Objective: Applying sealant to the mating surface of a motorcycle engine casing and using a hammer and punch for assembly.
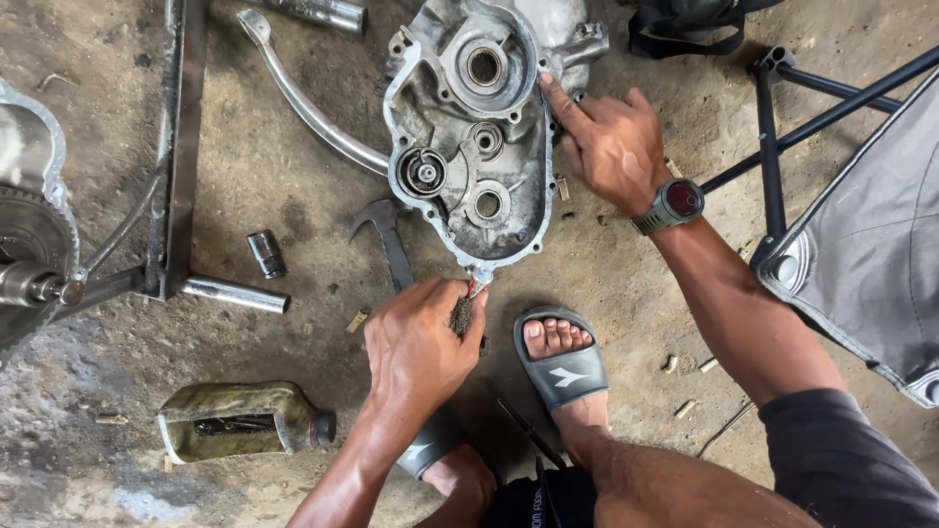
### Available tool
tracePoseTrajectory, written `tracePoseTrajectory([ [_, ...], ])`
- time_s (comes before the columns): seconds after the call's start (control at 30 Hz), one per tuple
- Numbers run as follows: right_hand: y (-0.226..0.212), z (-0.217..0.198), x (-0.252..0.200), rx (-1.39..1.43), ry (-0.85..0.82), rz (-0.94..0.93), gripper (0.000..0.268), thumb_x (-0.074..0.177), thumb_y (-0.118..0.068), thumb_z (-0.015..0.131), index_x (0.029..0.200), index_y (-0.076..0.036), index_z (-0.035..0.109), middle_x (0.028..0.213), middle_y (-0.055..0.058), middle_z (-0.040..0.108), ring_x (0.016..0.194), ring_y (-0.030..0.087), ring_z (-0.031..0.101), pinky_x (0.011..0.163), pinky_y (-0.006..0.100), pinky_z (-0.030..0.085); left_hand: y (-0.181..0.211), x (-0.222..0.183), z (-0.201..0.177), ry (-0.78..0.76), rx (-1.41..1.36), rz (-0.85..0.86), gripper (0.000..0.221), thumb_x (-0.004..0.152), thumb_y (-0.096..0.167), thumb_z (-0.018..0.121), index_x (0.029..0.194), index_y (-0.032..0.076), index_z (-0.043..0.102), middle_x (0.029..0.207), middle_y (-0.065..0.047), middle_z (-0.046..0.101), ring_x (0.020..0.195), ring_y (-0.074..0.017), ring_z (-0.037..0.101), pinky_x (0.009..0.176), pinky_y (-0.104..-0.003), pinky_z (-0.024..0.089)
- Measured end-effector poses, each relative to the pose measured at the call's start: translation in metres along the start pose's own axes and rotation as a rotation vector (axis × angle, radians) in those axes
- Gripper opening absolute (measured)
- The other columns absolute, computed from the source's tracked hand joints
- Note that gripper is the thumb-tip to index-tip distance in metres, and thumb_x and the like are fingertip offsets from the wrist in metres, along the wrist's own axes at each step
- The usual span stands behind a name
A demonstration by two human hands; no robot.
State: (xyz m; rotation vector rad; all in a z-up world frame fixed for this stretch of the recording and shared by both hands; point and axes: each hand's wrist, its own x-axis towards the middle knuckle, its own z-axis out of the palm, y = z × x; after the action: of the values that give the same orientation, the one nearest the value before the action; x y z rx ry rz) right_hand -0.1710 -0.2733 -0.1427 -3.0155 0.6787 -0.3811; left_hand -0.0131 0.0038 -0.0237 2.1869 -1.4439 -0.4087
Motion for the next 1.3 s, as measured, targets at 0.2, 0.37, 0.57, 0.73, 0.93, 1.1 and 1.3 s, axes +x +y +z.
tracePoseTrajectory([
  [0.2, 0.001, 0.000, 0.012, -0.083, 0.026, -0.022, 0.069, 0.112, -0.048, 0.012, 0.156, -0.012, 0.052, 0.068, -0.003, 0.057, 0.055, 0.013, 0.053, 0.065, 0.035, 0.042, 0.001, 0.000, -0.001, -0.015, 0.013, -0.006, 0.022, 0.097, 0.033, 0.069, 0.083, 0.016, 0.072, 0.069, 0.004, 0.066, 0.056, -0.0180, 0.062, 0.041, -0.037, 0.043],
  [0.37, 0.003, -0.005, 0.019, -0.126, 0.002, -0.023, 0.056, 0.109, -0.034, 0.034, 0.157, -0.012, 0.050, 0.072, -0.002, 0.060, 0.058, 0.015, 0.053, 0.066, 0.035, 0.043, 0.001, 0.001, -0.003, -0.024, 0.003, 0.000, 0.023, 0.097, 0.033, 0.068, 0.084, 0.016, 0.072, 0.071, 0.004, 0.067, 0.057, -0.0175, 0.062, 0.042, -0.036, 0.044],
  [0.57, 0.008, -0.003, 0.035, -0.097, -0.027, 0.027, 0.057, 0.102, -0.026, 0.050, 0.158, -0.013, 0.050, 0.070, -0.003, 0.056, 0.059, 0.017, 0.052, 0.071, 0.038, 0.046, 0.001, 0.003, -0.004, -0.006, -0.010, 0.009, 0.022, 0.097, 0.032, 0.068, 0.083, 0.015, 0.071, 0.070, 0.003, 0.066, 0.057, -0.0184, 0.062, 0.043, -0.036, 0.044],
  [0.73, 0.011, -0.007, 0.041, -0.040, -0.036, 0.008, 0.060, 0.101, -0.023, 0.046, 0.159, -0.012, 0.049, 0.069, -0.002, 0.053, 0.060, 0.019, 0.049, 0.070, 0.039, 0.043, 0.001, 0.001, -0.005, 0.006, -0.015, 0.027, 0.022, 0.097, 0.031, 0.069, 0.082, 0.015, 0.070, 0.068, 0.003, 0.063, 0.054, -0.0180, 0.059, 0.044, -0.035, 0.043],
  [0.93, 0.004, -0.001, 0.023, -0.089, -0.036, 0.004, 0.056, 0.104, -0.027, 0.042, 0.158, -0.013, 0.050, 0.072, -0.003, 0.059, 0.059, 0.017, 0.052, 0.071, 0.038, 0.046, -0.001, -0.001, -0.004, 0.006, -0.003, 0.005, 0.025, 0.097, 0.033, 0.069, 0.081, 0.014, 0.070, 0.067, 0.003, 0.062, 0.055, -0.0169, 0.059, 0.042, -0.035, 0.043],
  [1.1, -0.009, -0.009, 0.014, 0.016, -0.035, 0.019, 0.071, 0.112, -0.051, 0.016, 0.154, -0.008, 0.053, 0.072, -0.002, 0.055, 0.060, 0.017, 0.051, 0.071, 0.042, 0.043, 0.000, -0.001, -0.004, 0.008, 0.006, 0.003, 0.022, 0.096, 0.033, 0.070, 0.082, 0.016, 0.071, 0.067, 0.003, 0.063, 0.055, -0.0197, 0.060, 0.043, -0.037, 0.043],
  [1.3, -0.025, -0.017, 0.011, -0.073, -0.059, 0.005, 0.054, 0.106, -0.031, 0.045, 0.153, -0.004, 0.051, 0.070, -0.001, 0.058, 0.055, 0.016, 0.050, 0.065, 0.038, 0.047, 0.000, -0.001, -0.003, 0.006, 0.008, 0.019, 0.023, 0.097, 0.033, 0.070, 0.083, 0.015, 0.073, 0.069, 0.005, 0.067, 0.054, -0.0132, 0.060, 0.040, -0.032, 0.043],
])
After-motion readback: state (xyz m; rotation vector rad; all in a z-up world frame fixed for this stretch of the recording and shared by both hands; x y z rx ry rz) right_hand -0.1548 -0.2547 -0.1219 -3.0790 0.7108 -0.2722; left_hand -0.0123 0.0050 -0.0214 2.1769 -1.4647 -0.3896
